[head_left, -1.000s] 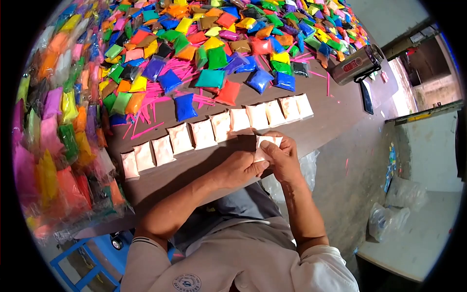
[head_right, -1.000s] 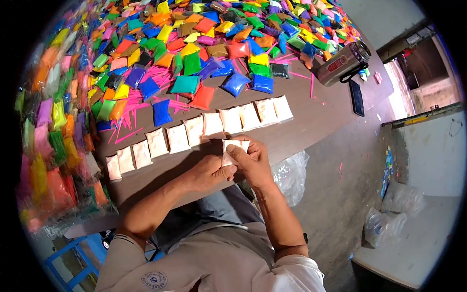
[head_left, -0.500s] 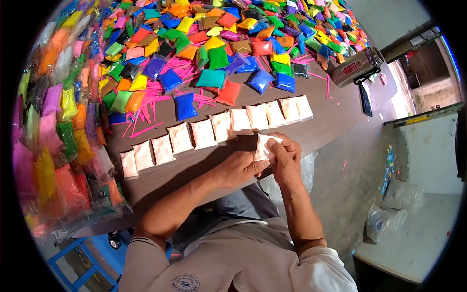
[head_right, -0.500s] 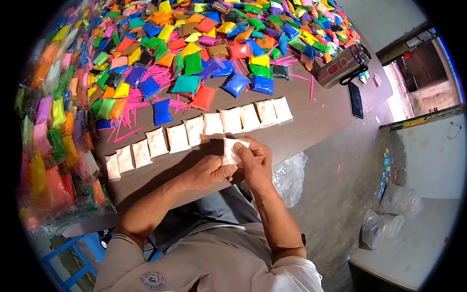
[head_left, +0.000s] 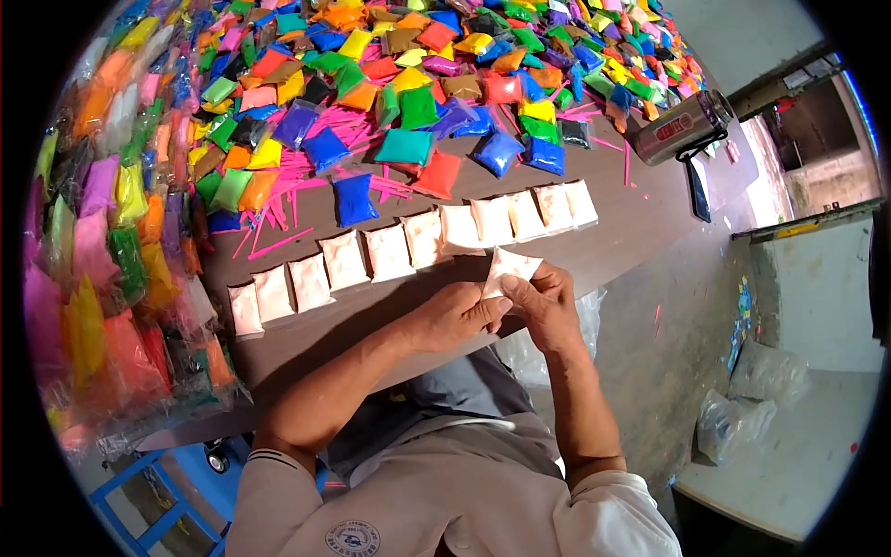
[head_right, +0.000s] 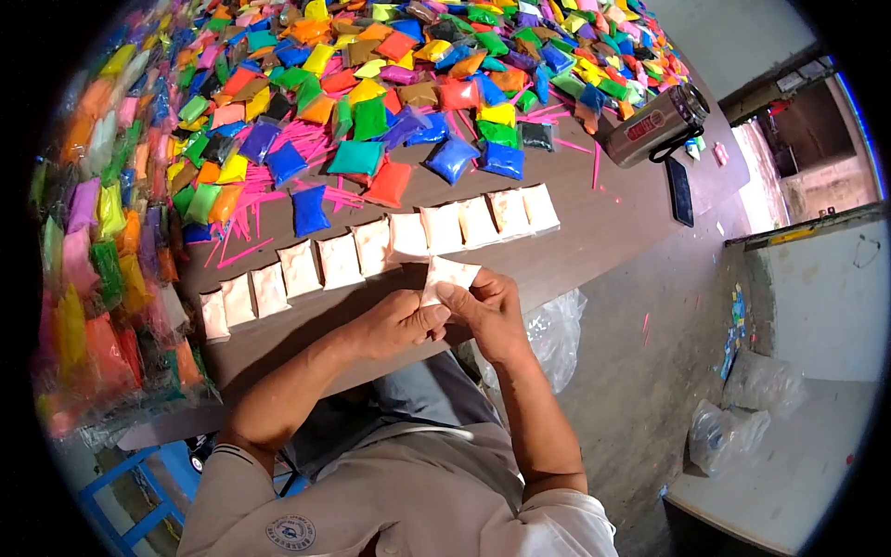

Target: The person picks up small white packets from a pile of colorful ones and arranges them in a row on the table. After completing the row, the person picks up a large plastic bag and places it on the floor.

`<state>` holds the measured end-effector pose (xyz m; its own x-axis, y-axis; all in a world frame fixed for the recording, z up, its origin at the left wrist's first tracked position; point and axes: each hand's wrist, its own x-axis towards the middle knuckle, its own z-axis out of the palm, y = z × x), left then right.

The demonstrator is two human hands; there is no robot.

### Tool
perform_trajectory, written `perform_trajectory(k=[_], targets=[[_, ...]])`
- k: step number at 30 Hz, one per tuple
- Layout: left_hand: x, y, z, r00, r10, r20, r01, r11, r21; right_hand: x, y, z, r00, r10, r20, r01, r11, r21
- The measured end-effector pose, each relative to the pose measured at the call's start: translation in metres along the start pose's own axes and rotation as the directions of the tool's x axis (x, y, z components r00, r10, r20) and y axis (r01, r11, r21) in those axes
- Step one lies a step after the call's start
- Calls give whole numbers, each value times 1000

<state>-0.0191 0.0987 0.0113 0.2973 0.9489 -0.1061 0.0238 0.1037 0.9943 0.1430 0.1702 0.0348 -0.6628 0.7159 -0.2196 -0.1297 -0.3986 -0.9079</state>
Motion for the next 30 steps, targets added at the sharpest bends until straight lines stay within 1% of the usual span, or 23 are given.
perform_trajectory(k=[2,5,8,11,14,17,20,23,26,29,30], targets=[[-1,6,-2,1000,8,3,-8,1000,5,-2,-4,-1,999,48,-4,-48,999,21],[-1,1,-1,1000,0,-4,0,999,-33,-3,-9,-1,999,33,5,-33,999,17],[0,1,0,999,45,2,-45,999,15,-2,-4,-3,998,54,-18,-54,998,16],[-2,5,-3,1000,21,23,-22,998,54,0,3,-2,998,48,-35,-48,999,1],[-1,1,-1,999,54,-6,-54,997,52,-1,-7,1,995,96,-26,-97,995,-13],[-1,9,-2,993,119,-14,-119,992,30,-1,-9,3,999,41,8,-41,998,-41],[-2,0,-3,999,33,42,-37,992,117,1,-1,-2,997,79,-1,-79,995,-69],[-2,8,-4,1000,28,11,-29,993,113,2,1,4,998,54,-13,-54,998,-33],[-2,8,-4,1000,-11,-19,12,997,73,3,-2,6,998,46,-30,-47,999,-15],[-1,11,-1,997,56,-53,-57,998,-30,0,-1,8,999,36,-40,-35,999,38],[-1,8,-1,998,40,-43,-40,999,2,-1,0,8,999,24,-46,-22,999,40]])
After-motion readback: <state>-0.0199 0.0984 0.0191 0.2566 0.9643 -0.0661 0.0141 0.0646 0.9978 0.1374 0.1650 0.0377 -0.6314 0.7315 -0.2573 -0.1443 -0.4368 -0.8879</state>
